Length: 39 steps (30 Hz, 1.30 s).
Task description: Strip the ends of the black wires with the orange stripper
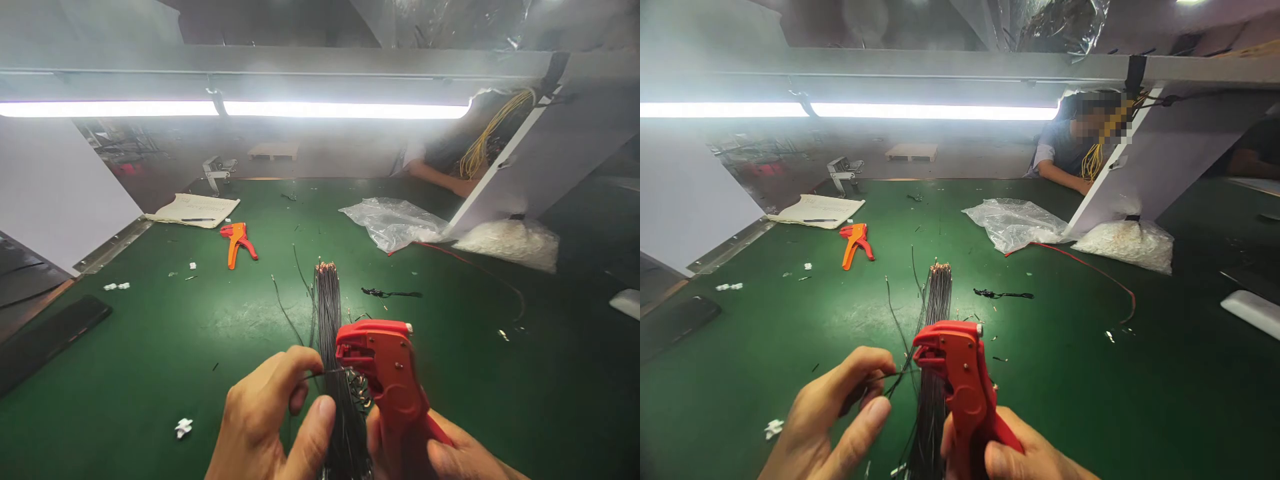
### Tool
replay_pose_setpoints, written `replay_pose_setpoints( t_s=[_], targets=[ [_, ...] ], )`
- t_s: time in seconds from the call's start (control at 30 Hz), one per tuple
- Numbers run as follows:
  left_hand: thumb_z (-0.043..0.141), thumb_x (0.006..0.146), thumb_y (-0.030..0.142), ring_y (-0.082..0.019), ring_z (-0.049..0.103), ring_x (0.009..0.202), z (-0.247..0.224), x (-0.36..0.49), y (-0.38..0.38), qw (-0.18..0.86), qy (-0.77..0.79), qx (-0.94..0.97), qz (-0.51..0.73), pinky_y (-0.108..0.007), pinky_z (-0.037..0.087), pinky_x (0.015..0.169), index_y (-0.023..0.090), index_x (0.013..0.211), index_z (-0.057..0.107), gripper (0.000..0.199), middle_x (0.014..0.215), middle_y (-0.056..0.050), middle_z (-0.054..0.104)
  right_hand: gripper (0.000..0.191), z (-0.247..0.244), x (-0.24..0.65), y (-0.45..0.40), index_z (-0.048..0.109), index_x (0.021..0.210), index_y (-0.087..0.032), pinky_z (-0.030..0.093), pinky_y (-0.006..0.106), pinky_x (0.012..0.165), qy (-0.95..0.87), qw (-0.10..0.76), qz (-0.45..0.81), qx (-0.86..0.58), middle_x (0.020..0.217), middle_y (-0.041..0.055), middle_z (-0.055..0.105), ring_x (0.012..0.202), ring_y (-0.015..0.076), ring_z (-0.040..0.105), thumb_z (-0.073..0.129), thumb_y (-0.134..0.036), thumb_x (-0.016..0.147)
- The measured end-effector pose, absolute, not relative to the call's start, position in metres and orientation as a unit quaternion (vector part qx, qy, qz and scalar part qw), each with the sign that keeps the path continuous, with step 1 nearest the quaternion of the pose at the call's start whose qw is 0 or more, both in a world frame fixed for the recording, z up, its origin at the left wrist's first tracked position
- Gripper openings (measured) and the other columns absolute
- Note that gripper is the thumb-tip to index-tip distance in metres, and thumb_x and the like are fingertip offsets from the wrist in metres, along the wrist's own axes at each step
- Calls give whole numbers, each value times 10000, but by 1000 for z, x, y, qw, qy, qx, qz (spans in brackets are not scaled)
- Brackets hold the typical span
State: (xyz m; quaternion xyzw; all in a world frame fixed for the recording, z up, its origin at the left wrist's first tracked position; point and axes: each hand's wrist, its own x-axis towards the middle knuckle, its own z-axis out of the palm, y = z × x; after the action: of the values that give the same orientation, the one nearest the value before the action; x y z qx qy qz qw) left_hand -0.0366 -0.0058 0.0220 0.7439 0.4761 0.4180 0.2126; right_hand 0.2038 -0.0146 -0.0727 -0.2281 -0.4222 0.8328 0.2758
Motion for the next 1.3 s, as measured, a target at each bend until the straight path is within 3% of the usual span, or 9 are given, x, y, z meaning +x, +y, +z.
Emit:
replay_pose_setpoints(
  t_s=[0.1, 0.2, 0.33, 0.47, 0.7, 0.87, 1.1, 1.3],
  targets=[
    [458, 994, 257, -122, 501, 591, 18, -35, -6, 169, 490, 776, 359, -254, 382, 545, 253, 884, 535, 134, 678, 57, 519, 686, -56, 207, -13, 628, 1249, -163, 456, 348, 713, -413, 312, 823, -236, 981, 105, 672, 780, 217, 609, 709, -649, 771],
    [480, 977, 135, -117, 472, 591, 9, -29, -5, 147, 485, 784, 359, -255, 368, 550, 238, 867, 530, 159, 688, 50, 544, 649, -42, 211, -12, 558, 1368, -254, 450, 372, 812, -429, 369, 772, -289, 1108, 78, 637, 866, 209, 583, 714, -558, 816],
    [537, 932, 64, -139, 450, 636, 1, -21, -2, 113, 448, 790, 403, -272, 373, 575, 216, 931, 568, 155, 697, 26, 531, 499, -31, 212, -11, 601, 1293, -324, 430, 353, 864, -441, 435, 687, -381, 1003, 13, 640, 902, 197, 544, 724, -472, 833],
    [581, 900, 33, -146, 459, 669, 1, -17, 1, 70, 441, 793, 414, -276, 403, 591, 193, 913, 597, 161, 712, 5, 544, 481, -23, 210, -10, 575, 1306, -303, 453, 359, 837, -425, 462, 703, -335, 1026, 23, 683, 860, 195, 589, 689, -438, 859],
    [637, 881, 24, -106, 553, 680, 15, -18, -1, 18, 443, 775, 450, -224, 498, 629, 173, 967, 637, 172, 776, 6, 666, 408, -28, 209, -10, 633, 1147, -113, 516, 316, 671, -321, 403, 831, -209, 939, 125, 751, 734, 205, 703, 701, -273, 778],
    [619, 900, 37, -91, 601, 700, 24, -17, -7, -1, 501, 722, 478, -222, 520, 685, 193, 960, 656, 171, 792, 23, 678, 444, -44, 209, -12, 668, 1092, -52, 502, 274, 705, -276, 353, 880, -159, 943, 169, 770, 783, 201, 717, 735, -181, 672],
    [630, 870, 6, -90, 588, 718, 27, -33, -3, 11, 447, 778, 441, -215, 497, 673, 164, 980, 635, 193, 824, 9, 682, 620, -57, 210, -20, 668, 1165, -77, 436, 216, 668, -195, 349, 904, -152, 972, 125, 760, 825, 190, 702, 783, -93, 556],
    [594, 879, -24, -116, 526, 711, 22, -33, -3, 1, 435, 777, 455, -266, 472, 670, 155, 1000, 637, 220, 823, -7, 672, 496, -37, 209, -17, 699, 1020, -73, 362, 212, 584, -229, 320, 898, -194, 727, 38, 654, 630, 126, 546, 800, -210, 554]
  ],
)
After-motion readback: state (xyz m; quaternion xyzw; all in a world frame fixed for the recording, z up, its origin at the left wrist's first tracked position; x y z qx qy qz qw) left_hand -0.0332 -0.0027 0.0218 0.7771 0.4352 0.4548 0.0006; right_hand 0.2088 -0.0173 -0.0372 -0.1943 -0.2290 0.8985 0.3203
